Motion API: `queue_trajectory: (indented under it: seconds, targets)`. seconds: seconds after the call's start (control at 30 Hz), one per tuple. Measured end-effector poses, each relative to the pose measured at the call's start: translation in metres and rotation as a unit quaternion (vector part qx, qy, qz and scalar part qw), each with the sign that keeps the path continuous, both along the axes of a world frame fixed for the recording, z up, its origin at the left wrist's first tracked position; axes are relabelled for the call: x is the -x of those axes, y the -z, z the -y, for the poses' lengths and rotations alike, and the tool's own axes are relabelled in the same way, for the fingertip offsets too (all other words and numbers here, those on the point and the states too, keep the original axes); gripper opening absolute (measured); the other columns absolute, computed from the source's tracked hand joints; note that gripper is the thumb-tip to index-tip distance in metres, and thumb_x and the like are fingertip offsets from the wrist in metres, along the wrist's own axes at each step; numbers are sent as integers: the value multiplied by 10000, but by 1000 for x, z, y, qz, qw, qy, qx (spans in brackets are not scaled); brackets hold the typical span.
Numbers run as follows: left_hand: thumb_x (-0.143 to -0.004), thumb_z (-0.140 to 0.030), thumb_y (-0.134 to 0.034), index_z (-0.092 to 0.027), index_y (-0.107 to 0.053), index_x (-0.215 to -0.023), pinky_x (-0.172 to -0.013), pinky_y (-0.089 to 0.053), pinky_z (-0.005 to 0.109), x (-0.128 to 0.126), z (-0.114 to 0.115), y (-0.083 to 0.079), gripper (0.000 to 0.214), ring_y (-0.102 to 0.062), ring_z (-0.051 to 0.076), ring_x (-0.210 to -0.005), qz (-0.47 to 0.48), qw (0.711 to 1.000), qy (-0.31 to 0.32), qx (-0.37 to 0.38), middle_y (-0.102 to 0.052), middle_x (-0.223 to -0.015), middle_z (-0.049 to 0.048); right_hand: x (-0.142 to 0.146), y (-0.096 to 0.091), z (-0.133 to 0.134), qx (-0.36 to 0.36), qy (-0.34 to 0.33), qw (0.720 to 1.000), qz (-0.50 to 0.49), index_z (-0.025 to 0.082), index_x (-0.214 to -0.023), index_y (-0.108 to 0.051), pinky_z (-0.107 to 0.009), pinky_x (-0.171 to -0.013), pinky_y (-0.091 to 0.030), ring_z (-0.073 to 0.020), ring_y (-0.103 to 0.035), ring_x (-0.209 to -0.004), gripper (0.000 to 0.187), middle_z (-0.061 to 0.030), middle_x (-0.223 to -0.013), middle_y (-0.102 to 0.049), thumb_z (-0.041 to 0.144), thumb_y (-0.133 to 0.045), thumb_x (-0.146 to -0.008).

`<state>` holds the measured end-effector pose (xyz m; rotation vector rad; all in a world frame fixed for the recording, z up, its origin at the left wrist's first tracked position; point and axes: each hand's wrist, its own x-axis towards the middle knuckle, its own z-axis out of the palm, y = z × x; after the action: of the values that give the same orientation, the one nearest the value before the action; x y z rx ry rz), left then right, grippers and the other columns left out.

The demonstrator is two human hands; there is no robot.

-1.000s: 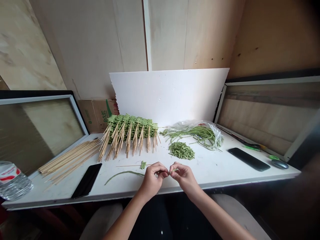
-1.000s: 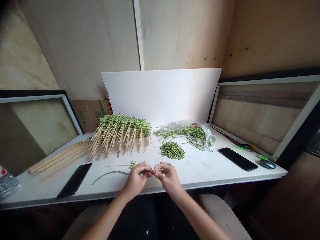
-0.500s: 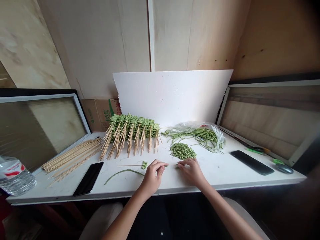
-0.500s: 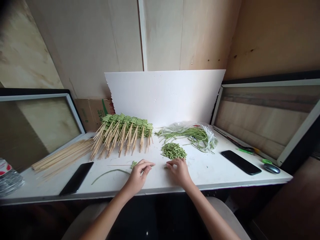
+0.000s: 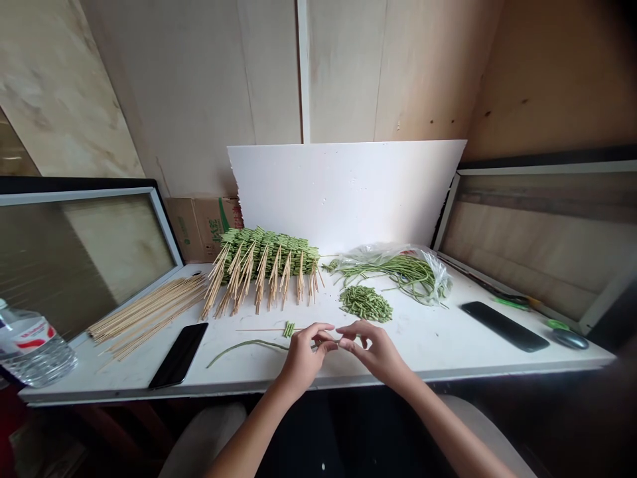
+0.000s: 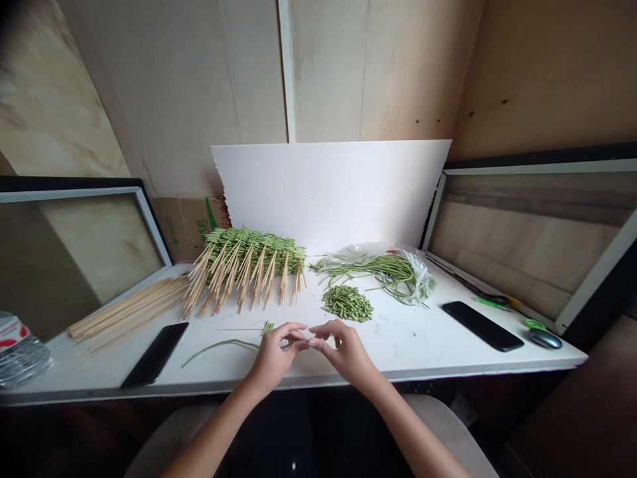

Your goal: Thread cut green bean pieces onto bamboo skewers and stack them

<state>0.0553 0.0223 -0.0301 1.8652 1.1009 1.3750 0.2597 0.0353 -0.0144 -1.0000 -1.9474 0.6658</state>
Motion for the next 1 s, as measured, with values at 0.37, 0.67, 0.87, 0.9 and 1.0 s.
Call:
queue_trajectory:
  seconds: [0.37, 0.67, 0.87, 0.9, 1.0]
  targets:
    - [-928, -216, -689, -194, -801, -983, -742, -522, 301, 10, -7, 1, 127, -684, 197, -819, -81, 995, 2, -61, -732, -890, 69, 4, -4, 4, -65, 33, 997, -8, 265, -982, -777, -332, -656, -472, -244, -602, -853, 201, -70, -892, -735, 432, -677, -929]
    - [-906, -117, -683, -210, -795, -940, -760, -520, 295, 3, 2, -5, 150, -659, 177, -804, -72, 992, 1, -99, -710, -873, 51, 13, -3, 13, -39, 41, 998, -8, 247, -860, -721, -335, -691, -456, -247, -561, -871, 123, -57, -854, -703, 329, -658, -927]
    - [-819, 66, -591, -201, -796, -820, -703, -528, 268, 2, 1, -3, 337, -648, 160, -760, -55, 992, 35, -107, -716, -819, 36, 16, 8, 9, 55, -11, 995, -87, 224, -795, -731, -314, -690, -420, -219, -562, -811, 177, -44, -789, -680, 372, -690, -885]
    - [-811, 74, -580, -198, -797, -816, -692, -529, 263, 1, 1, -3, 349, -649, 158, -752, -50, 992, 43, -106, -717, -814, 37, 16, 10, 8, 67, -24, 992, -100, 221, -789, -735, -309, -685, -414, -215, -564, -802, 193, -41, -780, -675, 393, -707, -872]
    - [-804, 68, -578, -195, -800, -806, -681, -530, 261, 1, 2, -4, 344, -652, 156, -736, -40, 992, 61, -99, -720, -800, 38, 14, 13, 4, 105, -63, 983, -134, 211, -778, -741, -305, -696, -419, -200, -568, -772, 231, -34, -766, -661, 436, -761, -827]
